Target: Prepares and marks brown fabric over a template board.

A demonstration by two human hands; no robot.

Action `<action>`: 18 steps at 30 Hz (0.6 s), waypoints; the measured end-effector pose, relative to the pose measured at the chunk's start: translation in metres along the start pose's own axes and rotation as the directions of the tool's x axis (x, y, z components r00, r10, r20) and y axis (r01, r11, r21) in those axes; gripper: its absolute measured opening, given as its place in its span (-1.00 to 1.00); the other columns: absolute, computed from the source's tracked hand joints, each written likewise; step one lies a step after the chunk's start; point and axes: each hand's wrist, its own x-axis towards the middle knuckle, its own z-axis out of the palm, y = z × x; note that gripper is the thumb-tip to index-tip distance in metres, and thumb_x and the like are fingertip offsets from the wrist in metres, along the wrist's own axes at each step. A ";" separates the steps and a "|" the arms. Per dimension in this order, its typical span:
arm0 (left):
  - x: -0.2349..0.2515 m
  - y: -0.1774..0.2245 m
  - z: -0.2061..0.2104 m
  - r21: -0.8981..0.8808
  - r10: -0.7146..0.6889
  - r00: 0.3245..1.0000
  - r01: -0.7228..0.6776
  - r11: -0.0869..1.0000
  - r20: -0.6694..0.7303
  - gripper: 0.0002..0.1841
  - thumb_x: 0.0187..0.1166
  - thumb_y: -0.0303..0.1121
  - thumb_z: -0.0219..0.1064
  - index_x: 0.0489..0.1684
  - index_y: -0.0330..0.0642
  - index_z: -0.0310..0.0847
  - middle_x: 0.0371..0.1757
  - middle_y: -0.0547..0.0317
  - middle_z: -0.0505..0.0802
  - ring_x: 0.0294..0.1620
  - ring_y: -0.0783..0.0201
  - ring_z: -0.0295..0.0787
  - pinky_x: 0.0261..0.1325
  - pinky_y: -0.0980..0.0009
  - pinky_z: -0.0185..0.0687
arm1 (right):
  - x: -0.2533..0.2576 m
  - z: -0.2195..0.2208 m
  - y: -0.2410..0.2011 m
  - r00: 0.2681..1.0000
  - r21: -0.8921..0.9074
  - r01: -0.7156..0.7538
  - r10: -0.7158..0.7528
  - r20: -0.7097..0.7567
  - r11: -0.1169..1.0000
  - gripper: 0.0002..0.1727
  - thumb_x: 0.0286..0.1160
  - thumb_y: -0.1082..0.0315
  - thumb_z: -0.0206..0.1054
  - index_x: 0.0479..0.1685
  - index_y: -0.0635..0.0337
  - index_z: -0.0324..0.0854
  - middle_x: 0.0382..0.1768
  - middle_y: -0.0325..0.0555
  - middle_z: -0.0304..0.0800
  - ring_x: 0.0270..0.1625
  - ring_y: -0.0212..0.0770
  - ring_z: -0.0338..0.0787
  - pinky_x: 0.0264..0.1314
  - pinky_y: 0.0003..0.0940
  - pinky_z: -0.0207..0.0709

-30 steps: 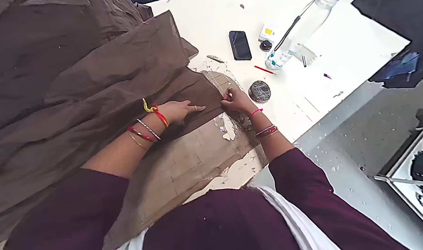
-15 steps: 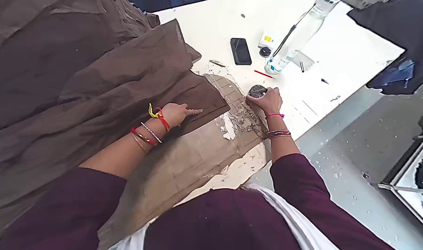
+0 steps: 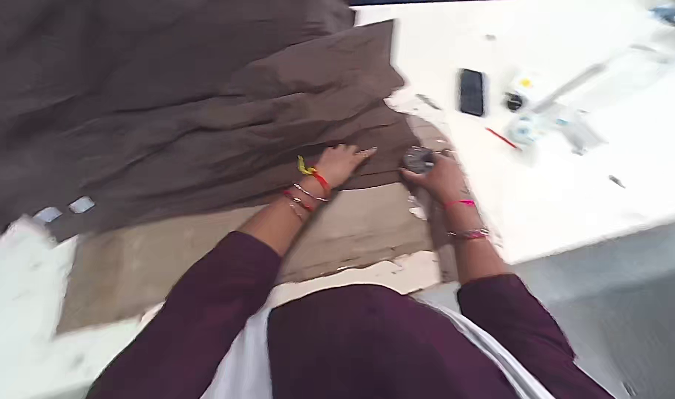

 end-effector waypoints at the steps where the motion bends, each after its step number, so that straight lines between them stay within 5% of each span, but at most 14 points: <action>1: -0.012 -0.024 0.037 -0.071 -0.040 0.991 0.031 0.997 -0.129 -0.58 0.73 -0.54 0.13 0.52 -0.19 0.62 0.33 -0.41 0.74 0.34 -0.47 0.65 0.26 -0.35 0.53 | -0.001 -0.001 -0.002 1.000 0.001 0.005 -0.005 0.030 1.000 -0.21 0.16 -0.14 0.69 0.22 0.35 0.72 0.18 0.52 0.71 0.26 0.53 0.70 0.21 0.57 0.46; 4: -0.091 -0.067 0.059 -0.205 -0.449 0.887 0.423 0.883 -0.104 -0.63 0.73 -0.31 0.29 0.44 -0.20 0.66 0.48 -0.28 0.66 0.60 -0.31 0.46 0.59 -0.23 0.34 | 0.000 0.003 -0.006 0.996 -0.036 0.054 -0.052 0.066 0.998 -0.15 0.25 -0.15 0.63 0.34 0.43 0.63 0.28 0.69 0.61 0.38 0.67 0.58 0.32 0.65 0.31; 9: -0.270 -0.162 0.043 -0.291 -0.869 0.382 0.833 0.472 -0.315 -0.59 0.50 -0.53 0.34 0.35 -0.33 0.66 0.52 -0.50 0.56 0.63 -0.49 0.36 0.64 -0.39 0.18 | 0.009 0.005 0.004 0.992 -0.084 -0.061 0.070 0.104 0.995 0.09 0.19 -0.24 0.63 0.51 0.55 0.43 0.47 0.76 0.40 0.57 0.67 0.39 0.51 0.63 0.15; 11: -0.332 -0.207 0.033 -0.352 -0.912 0.266 0.860 0.371 -0.313 -0.57 0.48 -0.52 0.34 0.37 -0.32 0.66 0.62 -0.48 0.46 0.70 -0.50 0.22 0.66 -0.49 0.00 | 0.015 0.005 0.006 0.982 -0.117 -0.112 0.128 0.136 0.987 0.12 0.20 -0.24 0.63 0.56 0.55 0.37 0.50 0.75 0.36 0.60 0.65 0.38 0.53 0.61 0.16; 13: -0.376 -0.244 0.035 -0.405 -0.875 0.345 0.786 0.467 -0.340 -0.61 0.48 -0.56 0.29 0.31 -0.32 0.68 0.59 -0.46 0.48 0.67 -0.52 0.25 0.59 -0.56 -0.07 | 0.016 0.003 -0.002 0.967 -0.175 -0.179 0.206 0.151 0.968 0.12 0.23 -0.22 0.62 0.57 0.58 0.34 0.50 0.75 0.37 0.61 0.63 0.37 0.54 0.58 0.17; 15: -0.396 -0.261 0.032 -0.424 -0.829 0.440 0.715 0.556 -0.345 -0.65 0.44 -0.58 0.31 0.20 -0.33 0.75 0.52 -0.46 0.55 0.56 -0.53 0.37 0.51 -0.54 0.08 | 0.013 0.003 -0.026 0.961 -0.251 -0.212 0.248 0.121 0.944 0.06 0.30 -0.15 0.60 0.55 0.63 0.33 0.51 0.75 0.36 0.60 0.62 0.39 0.54 0.55 0.22; 18: -0.403 -0.263 0.025 -0.464 -0.816 0.504 0.673 0.576 -0.283 -0.65 0.42 -0.60 0.35 0.18 -0.30 0.76 0.51 -0.42 0.57 0.58 -0.52 0.35 0.48 -0.55 0.07 | -0.026 0.014 -0.128 0.998 -0.195 0.065 -0.060 0.029 0.979 -0.32 0.63 0.15 0.36 0.48 0.63 0.42 0.46 0.80 0.38 0.51 0.73 0.44 0.43 0.59 0.30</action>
